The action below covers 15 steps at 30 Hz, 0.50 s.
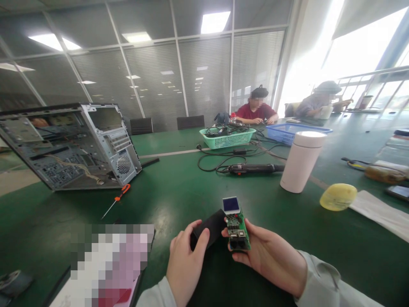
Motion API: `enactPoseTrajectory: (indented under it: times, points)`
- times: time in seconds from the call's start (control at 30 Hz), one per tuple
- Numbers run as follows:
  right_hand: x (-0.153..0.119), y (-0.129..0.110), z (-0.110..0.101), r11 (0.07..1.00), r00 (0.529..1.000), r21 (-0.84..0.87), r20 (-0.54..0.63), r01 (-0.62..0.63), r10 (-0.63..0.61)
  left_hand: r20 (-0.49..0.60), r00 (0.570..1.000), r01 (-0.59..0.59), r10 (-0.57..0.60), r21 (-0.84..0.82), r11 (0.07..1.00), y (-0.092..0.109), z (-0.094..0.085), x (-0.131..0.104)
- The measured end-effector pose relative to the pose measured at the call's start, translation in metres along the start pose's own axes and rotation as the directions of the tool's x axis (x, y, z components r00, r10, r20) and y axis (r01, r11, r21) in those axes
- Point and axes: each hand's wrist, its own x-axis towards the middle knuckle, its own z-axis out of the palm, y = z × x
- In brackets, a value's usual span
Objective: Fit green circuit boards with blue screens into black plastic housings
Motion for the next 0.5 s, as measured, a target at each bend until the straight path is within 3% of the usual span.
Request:
enactPoseTrajectory:
  times: [0.23,0.5]
  points:
    - [-0.0018,-0.0007,-0.0073,0.999,0.992,-0.006,0.118,0.045,-0.044,0.03,0.999,0.032,-0.031,-0.036,0.999,-0.0012,-0.0022,-0.001]
    - [-0.0029,-0.0057,-0.0071,0.995,0.991,-0.047,0.1,0.091,-0.086,0.023,0.999,0.026,-0.024,-0.064,0.998,-0.0075,-0.0022,-0.0027]
